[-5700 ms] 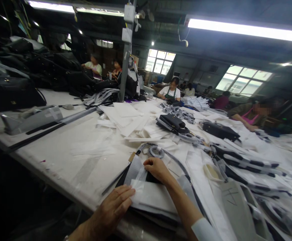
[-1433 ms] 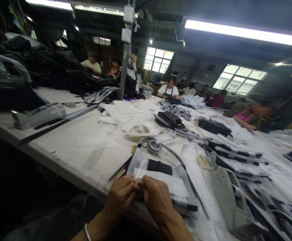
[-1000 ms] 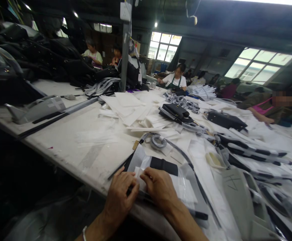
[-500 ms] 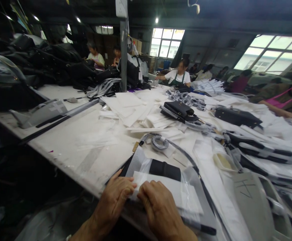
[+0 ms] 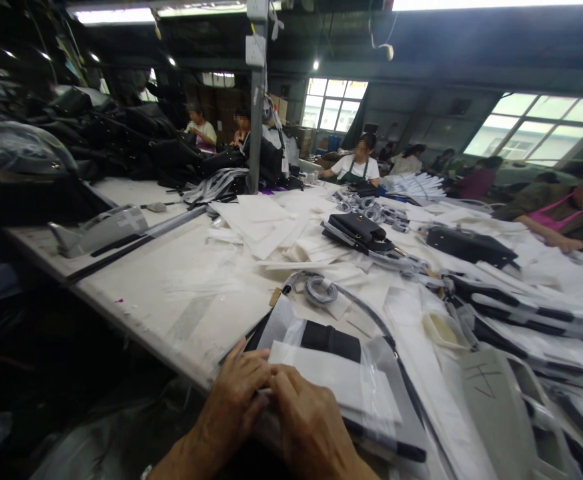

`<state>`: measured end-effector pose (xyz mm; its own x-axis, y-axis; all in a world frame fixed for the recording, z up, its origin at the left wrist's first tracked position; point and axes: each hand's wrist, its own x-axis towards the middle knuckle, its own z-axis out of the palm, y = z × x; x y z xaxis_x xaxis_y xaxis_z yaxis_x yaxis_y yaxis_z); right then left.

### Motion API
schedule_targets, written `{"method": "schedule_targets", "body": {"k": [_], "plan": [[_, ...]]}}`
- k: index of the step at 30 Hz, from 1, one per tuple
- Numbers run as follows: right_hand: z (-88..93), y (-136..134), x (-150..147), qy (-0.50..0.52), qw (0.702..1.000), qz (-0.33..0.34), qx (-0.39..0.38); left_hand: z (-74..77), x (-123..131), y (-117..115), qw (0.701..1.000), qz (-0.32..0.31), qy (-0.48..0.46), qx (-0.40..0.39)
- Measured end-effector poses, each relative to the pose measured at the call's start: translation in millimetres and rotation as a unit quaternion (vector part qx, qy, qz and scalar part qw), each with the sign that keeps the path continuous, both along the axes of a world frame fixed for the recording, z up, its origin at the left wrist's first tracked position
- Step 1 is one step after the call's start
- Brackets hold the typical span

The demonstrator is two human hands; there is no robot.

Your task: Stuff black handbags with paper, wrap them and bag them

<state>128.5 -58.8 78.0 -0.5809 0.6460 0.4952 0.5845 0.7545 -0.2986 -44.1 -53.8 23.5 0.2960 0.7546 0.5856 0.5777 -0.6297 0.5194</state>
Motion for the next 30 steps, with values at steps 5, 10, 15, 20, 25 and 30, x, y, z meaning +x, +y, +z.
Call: {"method": "schedule_targets", "body": {"k": [5, 10, 15, 20, 25, 30], "plan": [[-18.0, 14, 3, -0.051, 0.985, -0.148, -0.068, 9.8, -4, -8, 1.0, -0.003, 0.009, -0.024], [-10.9, 30, 4, -0.049, 0.961, -0.185, -0.199, 7.3, 10, -3, 0.998, 0.054, -0.018, -0.019], [-6.8, 36, 2, -0.041, 0.955, -0.205, -0.213, -2.2, 25, 7, 0.992, 0.117, 0.003, 0.054], [-25.2, 37, 5, -0.046, 0.958, -0.23, -0.165, -4.1, 28, 9, 0.987, 0.143, 0.033, 0.07], [-27.9, 40, 6, -0.002, 0.953, -0.245, -0.179, -7.3, 30, 12, 0.982, 0.164, 0.061, 0.07], [-15.3, 40, 1, 0.001, 0.938, -0.267, -0.219, -10.2, 30, 15, 0.973, 0.189, 0.093, 0.092]]}}
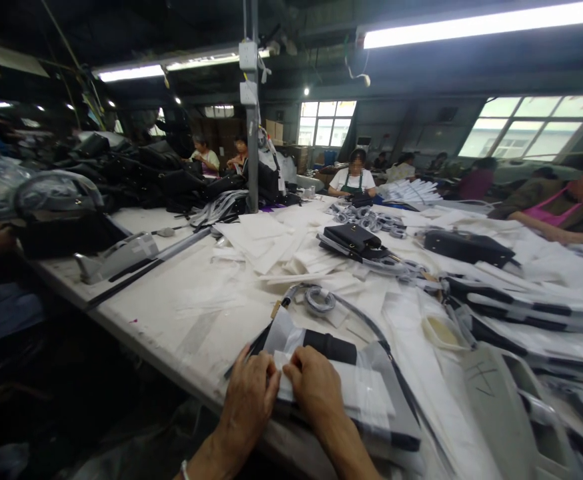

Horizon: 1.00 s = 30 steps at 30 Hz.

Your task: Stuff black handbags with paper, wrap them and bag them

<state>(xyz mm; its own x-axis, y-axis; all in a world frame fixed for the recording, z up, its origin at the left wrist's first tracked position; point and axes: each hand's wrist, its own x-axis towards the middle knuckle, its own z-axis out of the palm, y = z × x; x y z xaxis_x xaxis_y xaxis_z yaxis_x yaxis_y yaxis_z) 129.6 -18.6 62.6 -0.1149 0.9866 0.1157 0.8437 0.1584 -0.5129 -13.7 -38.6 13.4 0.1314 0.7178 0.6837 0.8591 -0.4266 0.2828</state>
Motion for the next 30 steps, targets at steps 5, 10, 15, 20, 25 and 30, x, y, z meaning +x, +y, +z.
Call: {"method": "schedule_targets", "body": {"k": [5, 10, 15, 20, 25, 30], "plan": [[7.6, 1, -3, -0.007, 0.997, -0.031, -0.076, 10.0, -1, -3, 0.999, 0.004, 0.045, 0.007], [7.9, 5, -3, -0.006, 0.995, -0.026, -0.097, 14.0, 1, -23, 0.99, -0.063, 0.065, 0.104], [6.0, 12, -1, -0.017, 0.994, -0.019, -0.102, 0.5, 3, -34, 0.988, -0.09, 0.115, 0.039], [8.9, 20, -1, -0.038, 0.993, -0.021, -0.108, 0.6, 3, -32, 0.987, -0.081, 0.141, -0.014], [15.7, 25, -11, -0.043, 0.994, -0.04, -0.087, 8.6, 5, -33, 0.98, -0.055, 0.19, -0.028], [38.1, -2, 24, 0.012, 0.998, -0.068, -0.014, 11.4, 7, -35, 0.973, -0.042, 0.223, -0.039]]}}
